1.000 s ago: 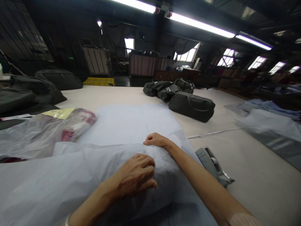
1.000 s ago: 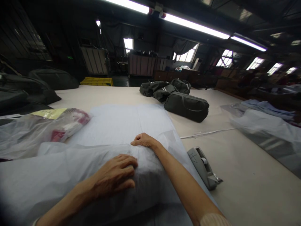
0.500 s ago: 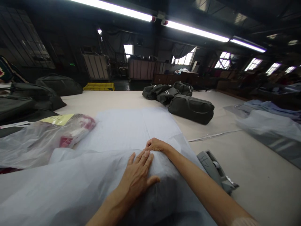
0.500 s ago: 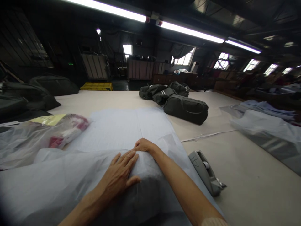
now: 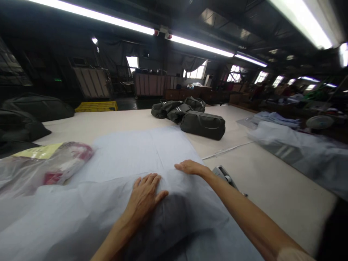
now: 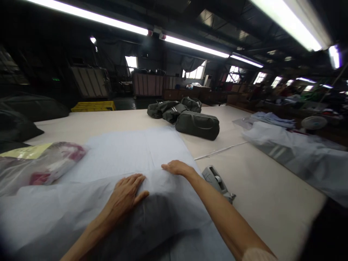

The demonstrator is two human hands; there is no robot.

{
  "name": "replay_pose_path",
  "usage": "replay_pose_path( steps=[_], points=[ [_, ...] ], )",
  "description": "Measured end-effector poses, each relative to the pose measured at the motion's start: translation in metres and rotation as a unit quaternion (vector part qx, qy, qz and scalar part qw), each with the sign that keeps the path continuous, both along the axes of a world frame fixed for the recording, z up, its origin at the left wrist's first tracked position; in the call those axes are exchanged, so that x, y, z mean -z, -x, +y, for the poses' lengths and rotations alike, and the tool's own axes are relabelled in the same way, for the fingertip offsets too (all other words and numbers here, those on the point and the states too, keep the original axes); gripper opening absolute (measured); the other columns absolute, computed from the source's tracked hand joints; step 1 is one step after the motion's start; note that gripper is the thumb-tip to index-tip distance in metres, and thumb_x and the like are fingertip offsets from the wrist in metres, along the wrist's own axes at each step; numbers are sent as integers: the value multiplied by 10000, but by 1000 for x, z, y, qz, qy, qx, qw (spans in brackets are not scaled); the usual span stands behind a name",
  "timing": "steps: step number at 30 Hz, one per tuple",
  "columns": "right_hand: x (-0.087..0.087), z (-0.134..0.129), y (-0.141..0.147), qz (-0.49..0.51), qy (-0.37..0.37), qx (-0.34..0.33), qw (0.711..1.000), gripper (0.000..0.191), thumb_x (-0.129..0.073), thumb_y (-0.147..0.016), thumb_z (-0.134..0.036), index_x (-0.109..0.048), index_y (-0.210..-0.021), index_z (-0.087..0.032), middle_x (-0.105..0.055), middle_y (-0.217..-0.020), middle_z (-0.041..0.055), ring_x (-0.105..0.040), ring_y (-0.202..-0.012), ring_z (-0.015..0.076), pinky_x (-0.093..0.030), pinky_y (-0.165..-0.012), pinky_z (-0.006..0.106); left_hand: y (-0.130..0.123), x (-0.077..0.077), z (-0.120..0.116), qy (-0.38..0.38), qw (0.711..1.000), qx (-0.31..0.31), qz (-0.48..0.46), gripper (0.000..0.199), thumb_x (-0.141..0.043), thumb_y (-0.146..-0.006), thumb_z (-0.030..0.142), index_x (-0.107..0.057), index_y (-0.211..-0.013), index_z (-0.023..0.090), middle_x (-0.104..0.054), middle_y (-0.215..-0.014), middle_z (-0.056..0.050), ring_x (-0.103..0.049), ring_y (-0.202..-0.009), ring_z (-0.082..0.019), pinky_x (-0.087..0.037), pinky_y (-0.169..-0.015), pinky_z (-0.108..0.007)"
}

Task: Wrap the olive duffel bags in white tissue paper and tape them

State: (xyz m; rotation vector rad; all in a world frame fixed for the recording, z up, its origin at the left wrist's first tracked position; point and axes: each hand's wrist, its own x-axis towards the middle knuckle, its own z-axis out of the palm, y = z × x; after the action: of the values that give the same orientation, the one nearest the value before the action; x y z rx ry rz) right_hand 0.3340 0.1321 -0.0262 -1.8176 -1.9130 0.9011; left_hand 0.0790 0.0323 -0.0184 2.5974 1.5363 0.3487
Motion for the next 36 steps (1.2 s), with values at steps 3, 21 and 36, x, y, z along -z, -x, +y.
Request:
replay_pose_path(
  steps=[3, 21, 36],
  points=[
    [9, -20, -65, -32, -25, 150, 988, 292, -559, -838, -467, -662, -724, -219, -691, -834, 65, -575, -954, 237, -391, -822, 299, 2, 1, 1, -14, 1000, 11, -2, 401, -505, -929, 452, -553, -1246, 211, -603, -1313, -112, -550, -1211, -281, -390, -1035, -467],
    [118, -155, -270, 187, 86, 388, 898, 501, -697, -509, -614, -696, -728, -163, -680, -742, 51, -593, -703, 168, -446, -680, 303, 19, 26, 20, -42, 998, 17, -43, 620, -390, -856, 692, -601, -1233, 248, -643, -1281, -68, -586, -1178, -305, -444, -1019, -460],
    [112, -186, -268, 222, -7, 403, 888, 275, -654, -619, -475, -554, -576, -223, -551, -583, -28, -523, -604, 141, -482, -699, 306, 20, 24, 17, -27, 999, 15, -36, 660, -387, -838, 735, -587, -1251, 260, -650, -1271, -78, -604, -1149, -324, -429, -1038, -501]
  ],
)
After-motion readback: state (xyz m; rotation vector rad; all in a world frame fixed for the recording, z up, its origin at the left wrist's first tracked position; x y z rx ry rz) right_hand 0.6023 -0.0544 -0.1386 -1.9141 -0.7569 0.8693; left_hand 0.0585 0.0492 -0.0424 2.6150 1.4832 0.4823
